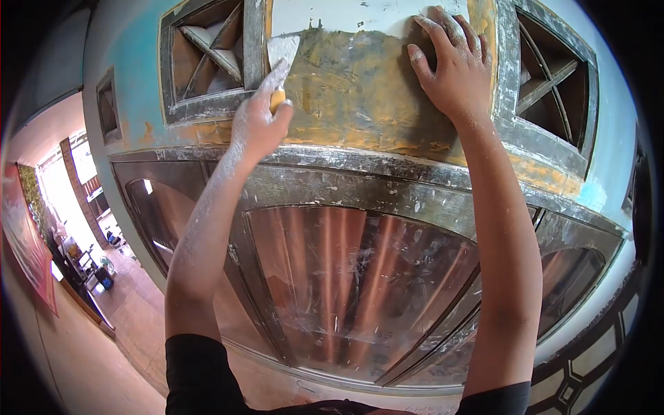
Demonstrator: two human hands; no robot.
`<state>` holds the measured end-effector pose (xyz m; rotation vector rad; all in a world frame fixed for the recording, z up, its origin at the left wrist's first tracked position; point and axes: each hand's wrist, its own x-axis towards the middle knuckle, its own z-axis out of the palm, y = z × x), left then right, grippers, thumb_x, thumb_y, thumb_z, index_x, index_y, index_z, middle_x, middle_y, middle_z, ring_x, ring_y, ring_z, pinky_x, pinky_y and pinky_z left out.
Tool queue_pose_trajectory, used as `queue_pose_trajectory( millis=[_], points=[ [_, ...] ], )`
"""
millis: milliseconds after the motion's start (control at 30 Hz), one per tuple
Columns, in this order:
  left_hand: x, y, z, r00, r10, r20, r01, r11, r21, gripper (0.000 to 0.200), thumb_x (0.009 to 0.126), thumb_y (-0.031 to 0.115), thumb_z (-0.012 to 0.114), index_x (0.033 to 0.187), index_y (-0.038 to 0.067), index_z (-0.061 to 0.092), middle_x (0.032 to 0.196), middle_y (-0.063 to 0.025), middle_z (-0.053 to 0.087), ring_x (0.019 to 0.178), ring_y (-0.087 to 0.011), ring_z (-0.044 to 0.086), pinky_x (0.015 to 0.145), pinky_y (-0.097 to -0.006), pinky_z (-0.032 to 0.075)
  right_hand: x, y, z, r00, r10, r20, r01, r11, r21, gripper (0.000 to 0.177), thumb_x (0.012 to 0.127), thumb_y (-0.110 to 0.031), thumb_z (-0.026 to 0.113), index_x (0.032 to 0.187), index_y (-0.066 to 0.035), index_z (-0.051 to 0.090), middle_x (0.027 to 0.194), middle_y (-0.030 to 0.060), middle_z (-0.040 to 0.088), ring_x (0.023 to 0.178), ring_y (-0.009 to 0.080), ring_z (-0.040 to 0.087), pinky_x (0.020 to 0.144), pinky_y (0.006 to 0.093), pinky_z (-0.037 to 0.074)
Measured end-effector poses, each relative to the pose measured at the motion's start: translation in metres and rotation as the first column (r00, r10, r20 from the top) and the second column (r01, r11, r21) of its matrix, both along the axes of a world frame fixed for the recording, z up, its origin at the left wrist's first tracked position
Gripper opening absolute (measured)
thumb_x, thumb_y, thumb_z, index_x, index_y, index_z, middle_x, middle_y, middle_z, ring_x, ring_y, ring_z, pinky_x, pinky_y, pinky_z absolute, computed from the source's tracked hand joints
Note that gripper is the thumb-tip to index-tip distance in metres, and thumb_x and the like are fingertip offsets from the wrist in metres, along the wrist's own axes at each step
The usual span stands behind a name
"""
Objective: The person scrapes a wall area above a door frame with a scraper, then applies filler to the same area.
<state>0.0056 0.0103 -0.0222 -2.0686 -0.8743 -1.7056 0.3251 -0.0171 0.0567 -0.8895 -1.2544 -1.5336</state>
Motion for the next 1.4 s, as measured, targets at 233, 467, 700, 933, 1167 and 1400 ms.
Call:
queue_pose_trajectory(
  millis=[233,467,700,933,1167,1400],
  points=[
    [-0.009,-0.01,0.017,0.995,0.085,-0.059,-0.09,0.993,-0.08,0.066,0.089,0.024,0.057,0.155,0.021,0.045,0.096,-0.0222,0.073,0.093,-0.0419,0.07,0.088,-0.0476,0.053,-0.001,-0.002,0.002,1.0,0.02,-0.005,-0.02,1.0,0.002,0.046,0.098,-0.047,0.06,0.139,-0.028,0.058,0.154,0.0026,0.051,0.147,0.0285,0.039,0.122,0.0518,0.025],
    [-0.006,-0.009,0.012,0.995,0.035,-0.096,-0.043,0.996,-0.083,0.067,0.091,0.029,0.056,0.156,0.02,0.042,0.077,-0.0185,0.07,0.074,-0.0354,0.07,0.08,-0.0446,0.054,0.001,-0.001,-0.005,0.997,-0.051,-0.053,0.051,0.999,0.002,0.046,0.099,-0.046,0.058,0.143,-0.029,0.056,0.156,0.0022,0.048,0.148,0.0284,0.037,0.122,0.0507,0.025],
    [-0.009,-0.02,0.008,0.984,0.049,-0.174,-0.054,0.998,-0.026,0.07,0.091,0.032,0.055,0.158,0.02,0.037,0.08,-0.0168,0.071,0.081,-0.0347,0.072,0.085,-0.0442,0.054,0.006,0.002,-0.018,0.997,-0.029,-0.066,0.029,1.0,-0.006,0.049,0.101,-0.044,0.054,0.149,-0.031,0.051,0.161,-0.0006,0.043,0.152,0.0274,0.033,0.124,0.0529,0.019],
    [-0.014,-0.013,0.017,0.984,0.001,-0.179,-0.023,0.992,-0.123,0.073,0.091,0.034,0.055,0.16,0.023,0.034,0.09,-0.0199,0.073,0.092,-0.0404,0.07,0.09,-0.0482,0.053,0.01,0.001,-0.024,0.995,-0.031,-0.092,0.028,0.999,-0.035,0.049,0.101,-0.047,0.052,0.149,-0.034,0.05,0.161,0.0005,0.043,0.152,0.0292,0.032,0.125,0.0549,0.017],
    [-0.022,-0.016,0.025,0.985,-0.046,-0.165,0.018,0.985,-0.171,0.063,0.093,0.027,0.056,0.154,0.013,0.045,0.113,-0.0261,0.07,0.098,-0.0396,0.07,0.094,-0.0406,0.05,0.011,0.004,-0.026,0.997,-0.02,-0.077,0.019,1.0,-0.017,0.049,0.101,-0.046,0.053,0.149,-0.035,0.05,0.161,-0.0013,0.042,0.152,0.0275,0.031,0.125,0.0547,0.017],
    [-0.013,-0.014,0.015,0.992,-0.026,-0.121,0.004,0.983,-0.183,0.066,0.093,0.031,0.056,0.155,0.014,0.044,0.114,-0.028,0.069,0.105,-0.0412,0.068,0.095,-0.0416,0.05,0.009,0.003,-0.035,0.991,-0.03,-0.131,0.027,0.999,-0.026,0.05,0.101,-0.048,0.053,0.149,-0.034,0.05,0.162,-0.0009,0.04,0.153,0.0273,0.03,0.125,0.0564,0.017]
  ],
)
